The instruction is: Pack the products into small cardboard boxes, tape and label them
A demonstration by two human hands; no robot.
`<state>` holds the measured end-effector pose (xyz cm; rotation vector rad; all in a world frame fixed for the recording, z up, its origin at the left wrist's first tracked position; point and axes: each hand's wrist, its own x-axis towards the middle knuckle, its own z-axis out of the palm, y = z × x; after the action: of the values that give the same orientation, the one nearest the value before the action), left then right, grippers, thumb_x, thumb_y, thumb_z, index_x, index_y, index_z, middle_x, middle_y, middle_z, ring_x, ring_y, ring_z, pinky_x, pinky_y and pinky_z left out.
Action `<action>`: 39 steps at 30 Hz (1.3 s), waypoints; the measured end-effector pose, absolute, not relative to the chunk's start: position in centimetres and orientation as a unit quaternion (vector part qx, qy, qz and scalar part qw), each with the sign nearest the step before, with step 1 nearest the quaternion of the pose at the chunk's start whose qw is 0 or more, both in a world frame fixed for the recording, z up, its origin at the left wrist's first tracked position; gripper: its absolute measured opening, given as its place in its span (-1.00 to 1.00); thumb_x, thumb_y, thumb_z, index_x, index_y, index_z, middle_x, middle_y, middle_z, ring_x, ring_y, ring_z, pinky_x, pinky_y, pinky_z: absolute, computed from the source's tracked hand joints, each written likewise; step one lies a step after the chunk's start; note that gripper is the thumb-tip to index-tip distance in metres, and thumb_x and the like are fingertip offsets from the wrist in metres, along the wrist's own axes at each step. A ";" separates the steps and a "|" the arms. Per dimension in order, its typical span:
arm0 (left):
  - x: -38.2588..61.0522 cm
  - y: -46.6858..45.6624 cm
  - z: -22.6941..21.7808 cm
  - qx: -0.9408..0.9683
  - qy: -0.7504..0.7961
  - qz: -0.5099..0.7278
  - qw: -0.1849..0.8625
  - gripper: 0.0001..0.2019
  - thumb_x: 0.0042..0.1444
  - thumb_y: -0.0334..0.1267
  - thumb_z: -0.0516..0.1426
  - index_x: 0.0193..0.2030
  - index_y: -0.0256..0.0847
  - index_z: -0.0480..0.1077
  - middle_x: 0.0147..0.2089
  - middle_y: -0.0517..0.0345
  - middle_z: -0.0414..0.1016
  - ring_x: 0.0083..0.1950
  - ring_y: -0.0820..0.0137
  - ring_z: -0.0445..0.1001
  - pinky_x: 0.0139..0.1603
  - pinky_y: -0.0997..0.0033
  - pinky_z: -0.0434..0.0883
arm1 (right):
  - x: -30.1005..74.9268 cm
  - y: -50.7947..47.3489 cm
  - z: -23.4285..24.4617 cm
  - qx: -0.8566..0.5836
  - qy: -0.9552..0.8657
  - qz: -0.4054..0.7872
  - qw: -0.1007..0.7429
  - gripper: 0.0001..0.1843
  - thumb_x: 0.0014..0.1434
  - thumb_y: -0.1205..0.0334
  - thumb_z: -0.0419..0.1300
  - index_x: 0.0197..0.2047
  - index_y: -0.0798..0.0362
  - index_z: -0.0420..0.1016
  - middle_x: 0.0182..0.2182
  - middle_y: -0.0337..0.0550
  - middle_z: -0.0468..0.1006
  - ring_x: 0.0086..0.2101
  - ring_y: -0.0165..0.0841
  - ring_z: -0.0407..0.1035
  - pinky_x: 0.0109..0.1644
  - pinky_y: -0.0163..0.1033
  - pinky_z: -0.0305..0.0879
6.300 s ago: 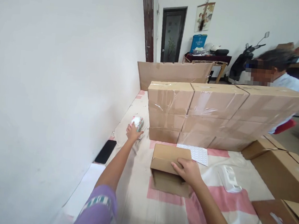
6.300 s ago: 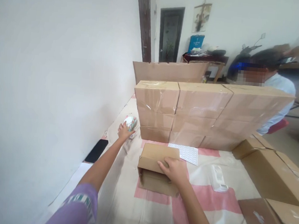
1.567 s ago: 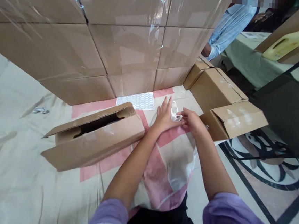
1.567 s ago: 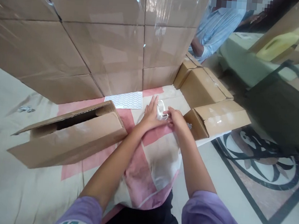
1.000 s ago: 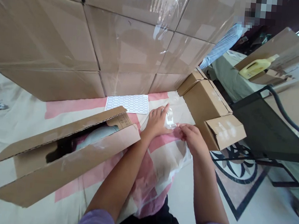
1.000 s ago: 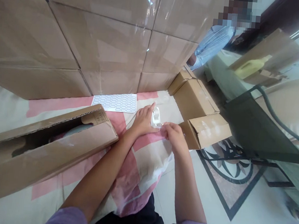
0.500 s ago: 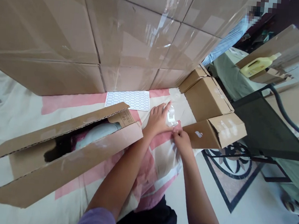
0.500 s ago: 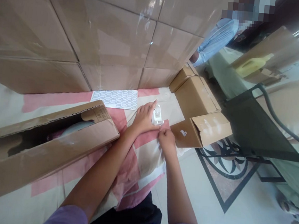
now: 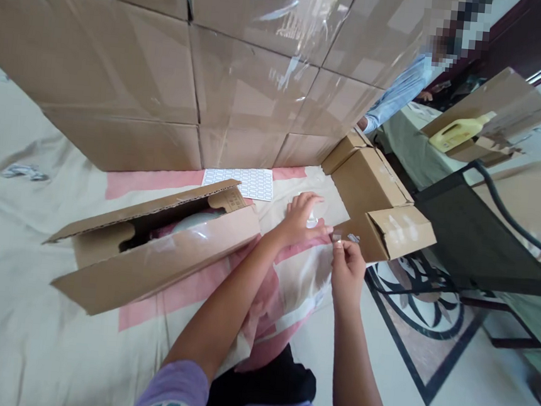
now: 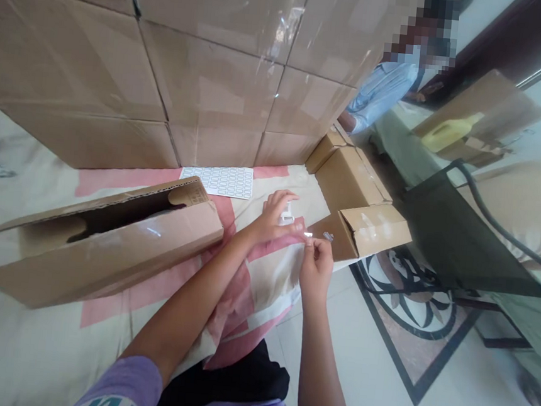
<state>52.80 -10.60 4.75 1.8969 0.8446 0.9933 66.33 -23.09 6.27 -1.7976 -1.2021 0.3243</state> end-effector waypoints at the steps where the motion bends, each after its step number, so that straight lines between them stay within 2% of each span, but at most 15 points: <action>1: 52.9 -11.3 5.3 0.766 0.312 0.382 0.412 -0.40 0.13 0.09 0.29 0.27 -0.02 0.35 0.38 -0.05 0.22 0.41 0.06 0.19 0.40 -0.07 0.16 | 66.0 -23.2 6.8 -0.717 -0.494 0.117 0.477 -0.64 0.30 -0.12 0.14 -0.27 0.03 0.41 -0.33 -0.18 0.44 -0.30 -0.27 0.33 -0.14 -0.11 0.30; 4: 52.6 -14.0 7.2 0.799 0.281 0.387 0.365 -0.72 0.21 0.03 0.27 -0.03 0.00 0.57 0.26 0.07 0.39 0.34 0.15 0.28 0.35 0.05 0.22 | 64.7 -23.5 8.2 -0.683 -0.519 0.098 0.505 -0.67 0.30 -0.06 0.16 -0.32 0.04 0.41 -0.35 -0.20 0.42 -0.33 -0.31 0.31 -0.18 -0.15 0.28; 6: 51.1 -16.5 8.5 0.811 0.291 0.434 0.263 -0.82 0.33 -0.10 0.18 -0.18 -0.04 0.61 0.07 0.13 0.54 0.17 0.26 0.41 0.20 0.17 0.30 | 63.5 -24.0 8.4 -0.658 -0.535 0.131 0.514 -0.70 0.31 -0.02 0.16 -0.31 0.04 0.41 -0.34 -0.21 0.42 -0.32 -0.32 0.32 -0.19 -0.16 0.29; 9: 46.6 -21.3 10.6 0.795 0.296 0.526 0.068 -0.84 0.38 -0.23 0.15 -0.15 -0.11 0.59 -0.16 0.19 0.62 -0.09 0.37 0.48 -0.04 0.24 0.31 | 61.1 -24.3 7.4 -0.603 -0.555 0.219 0.529 -0.71 0.26 -0.05 0.20 -0.17 0.01 0.43 -0.23 -0.15 0.46 -0.23 -0.27 0.39 -0.15 -0.13 0.37; 12: 40.9 -26.1 12.7 0.738 0.314 0.597 -0.002 -0.89 0.34 -0.28 0.20 -0.07 -0.14 0.57 -0.25 0.20 0.59 -0.18 0.40 0.47 -0.09 0.24 0.32 | 57.9 -23.7 6.8 -0.579 -0.566 0.260 0.526 -0.57 0.22 -0.10 0.25 0.00 -0.01 0.34 -0.12 -0.07 0.47 -0.21 -0.23 0.42 -0.16 -0.07 0.43; 13: 39.0 -27.3 13.4 0.719 0.335 0.609 0.006 -0.87 0.33 -0.29 0.20 -0.04 -0.13 0.57 -0.25 0.19 0.57 -0.18 0.39 0.47 -0.09 0.24 0.33 | 56.8 -23.2 7.2 -0.566 -0.586 0.244 0.526 -0.53 0.23 -0.08 0.25 0.07 -0.01 0.31 -0.05 -0.02 0.46 -0.17 -0.20 0.43 -0.13 -0.04 0.45; 15: 35.5 -28.7 14.3 0.681 0.397 0.615 0.027 -0.84 0.32 -0.29 0.21 -0.03 -0.07 0.60 -0.14 0.14 0.54 -0.09 0.36 0.47 -0.06 0.25 0.37 | 54.4 -21.9 9.1 -0.502 -0.664 0.175 0.525 -0.46 0.27 -0.02 0.24 0.22 -0.02 0.25 0.15 0.10 0.39 0.06 -0.10 0.39 0.07 0.09 0.42; 17: 32.6 -28.9 14.9 0.643 0.459 0.612 0.049 -0.84 0.31 -0.28 0.22 -0.05 -0.01 0.64 -0.02 0.11 0.50 0.03 0.33 0.46 0.00 0.27 0.39 | 52.2 -20.3 11.7 -0.416 -0.760 0.101 0.488 -0.44 0.33 0.05 0.18 0.33 -0.05 0.21 0.31 0.08 0.30 0.30 -0.02 0.19 0.30 0.20 0.24; 19: 30.5 -28.2 15.2 0.616 0.501 0.600 0.093 -0.84 0.31 -0.24 0.22 -0.08 0.01 0.65 -0.01 0.11 0.53 0.05 0.32 0.48 0.02 0.28 0.40 | 50.3 -18.6 13.7 -0.361 -0.831 0.065 0.417 -0.45 0.38 0.11 0.10 0.39 -0.06 0.20 0.32 0.02 0.36 0.35 -0.01 0.13 0.40 0.26 0.07; 20: 29.7 -27.6 15.3 0.607 0.515 0.592 0.123 -0.84 0.30 -0.23 0.22 -0.08 -0.01 0.65 -0.04 0.12 0.57 0.03 0.33 0.50 0.02 0.29 0.42 | 49.4 -17.8 14.2 -0.348 -0.853 0.060 0.384 -0.44 0.39 0.14 0.07 0.41 -0.04 0.18 0.27 0.01 0.44 0.32 -0.02 0.19 0.40 0.26 0.07; 23: 28.5 -26.2 15.3 0.577 0.555 0.568 0.190 -0.80 0.21 -0.17 0.29 -0.04 -0.08 0.62 -0.14 0.13 0.65 -0.12 0.35 0.55 -0.07 0.33 0.46 | 47.9 -16.3 13.7 -0.356 -0.868 0.080 0.338 -0.38 0.39 0.17 0.04 0.47 0.04 0.11 0.08 0.00 0.60 0.11 -0.07 0.42 0.21 0.13 0.33; 26: 28.2 -25.1 15.5 0.553 0.592 0.517 0.275 -0.33 0.07 -0.15 0.37 0.33 -0.08 0.35 -0.27 0.20 0.65 -0.28 0.39 0.55 -0.20 0.37 0.47 | 47.6 -16.0 12.4 -0.376 -0.853 0.111 0.344 -0.31 0.36 0.16 0.08 0.49 0.05 0.05 0.05 -0.05 0.62 0.06 -0.10 0.46 0.05 0.00 0.43; 28: 28.2 -24.5 15.7 0.551 0.593 0.490 0.323 -0.15 0.06 -0.13 0.37 0.46 -0.07 0.14 -0.27 0.21 0.64 -0.31 0.38 0.57 -0.26 0.38 0.47 | 47.8 -16.0 12.0 -0.375 -0.851 0.118 0.349 -0.29 0.35 0.17 0.09 0.51 0.02 0.01 0.06 -0.08 0.62 0.07 -0.12 0.46 0.04 -0.02 0.43; 34: 27.2 -22.6 16.7 0.606 0.569 0.408 0.377 -0.38 0.22 -0.12 0.23 0.38 -0.08 0.17 -0.29 0.21 0.60 -0.14 0.29 0.63 -0.05 0.24 0.48 | 48.0 -15.8 12.1 -0.377 -0.846 0.135 0.353 -0.25 0.38 0.10 0.07 0.53 -0.02 -0.09 0.06 -0.12 0.62 0.08 -0.12 0.47 0.05 -0.02 0.43; 39: 26.2 -21.2 17.5 0.606 0.607 0.332 0.393 -0.37 0.16 -0.10 0.27 0.34 -0.10 0.23 -0.29 0.21 0.56 -0.14 0.29 0.57 -0.09 0.26 0.43 | 47.9 -15.9 12.1 -0.383 -0.840 0.143 0.356 -0.26 0.38 0.09 0.07 0.53 -0.02 -0.08 0.08 -0.14 0.62 0.09 -0.12 0.46 0.07 -0.01 0.42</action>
<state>26.20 -21.19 17.51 1.5388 1.5396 0.8438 47.94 -15.85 12.10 -0.9885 -2.1708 0.3699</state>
